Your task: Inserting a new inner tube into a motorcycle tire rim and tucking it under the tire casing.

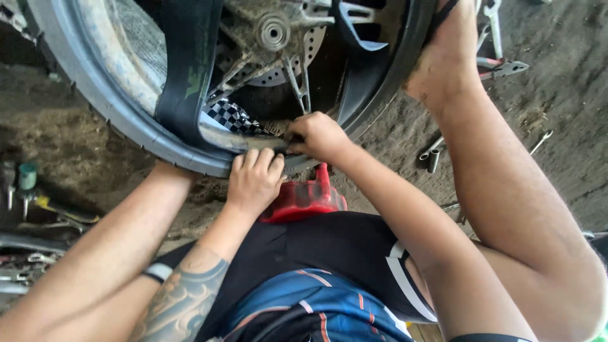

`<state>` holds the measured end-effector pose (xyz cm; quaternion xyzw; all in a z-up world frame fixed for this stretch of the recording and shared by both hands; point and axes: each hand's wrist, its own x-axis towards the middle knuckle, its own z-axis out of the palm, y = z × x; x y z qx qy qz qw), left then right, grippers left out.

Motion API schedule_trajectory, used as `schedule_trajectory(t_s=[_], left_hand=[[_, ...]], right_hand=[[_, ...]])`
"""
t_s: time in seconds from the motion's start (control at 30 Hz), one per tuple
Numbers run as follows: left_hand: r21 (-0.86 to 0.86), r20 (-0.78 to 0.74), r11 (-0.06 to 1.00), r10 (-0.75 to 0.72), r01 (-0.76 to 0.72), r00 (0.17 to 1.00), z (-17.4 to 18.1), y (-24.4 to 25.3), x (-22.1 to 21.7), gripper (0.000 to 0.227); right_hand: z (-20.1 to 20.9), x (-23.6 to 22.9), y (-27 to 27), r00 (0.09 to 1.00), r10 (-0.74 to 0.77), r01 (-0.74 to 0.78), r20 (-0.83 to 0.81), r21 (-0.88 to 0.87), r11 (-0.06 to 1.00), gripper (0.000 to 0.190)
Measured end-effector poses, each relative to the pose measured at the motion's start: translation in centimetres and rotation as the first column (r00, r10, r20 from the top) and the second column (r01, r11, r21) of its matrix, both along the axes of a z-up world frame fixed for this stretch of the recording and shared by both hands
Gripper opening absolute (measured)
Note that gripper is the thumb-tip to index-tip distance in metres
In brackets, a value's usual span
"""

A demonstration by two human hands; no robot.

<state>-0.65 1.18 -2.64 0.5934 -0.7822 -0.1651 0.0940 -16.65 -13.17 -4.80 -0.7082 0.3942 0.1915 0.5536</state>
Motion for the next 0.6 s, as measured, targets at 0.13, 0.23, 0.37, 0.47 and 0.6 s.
schedule_trajectory(t_s=[0.13,0.23,0.37,0.47,0.6], left_hand=[[0.287,0.030,0.958,0.010,-0.018,1.000,-2.5,0.4,-0.7,0.049],[0.134,0.039,0.991,-0.005,0.000,0.999,-3.2,1.1,-0.9,0.028],[-0.081,0.115,0.996,-0.030,0.039,0.993,-4.0,0.0,-0.6,0.012],[-0.116,0.097,0.992,-0.042,0.054,0.994,-3.8,-0.8,0.2,0.034],[-0.078,0.080,0.994,-0.072,0.078,0.994,-4.8,-0.8,0.2,0.060]], right_hand=[[-0.4,-2.5,-1.6,0.966,0.151,-0.154,0.210,0.001,0.988,0.015],[0.5,-5.4,2.9,0.866,0.497,-0.370,0.063,-0.588,0.719,0.068],[-2.4,-5.1,6.5,0.930,0.355,-0.127,0.095,-0.823,0.554,0.014],[-2.5,-4.7,6.5,0.938,0.303,-0.002,0.168,-0.871,0.491,0.013],[-3.2,-3.8,6.9,0.948,0.261,0.047,0.183,-0.890,0.453,0.017]])
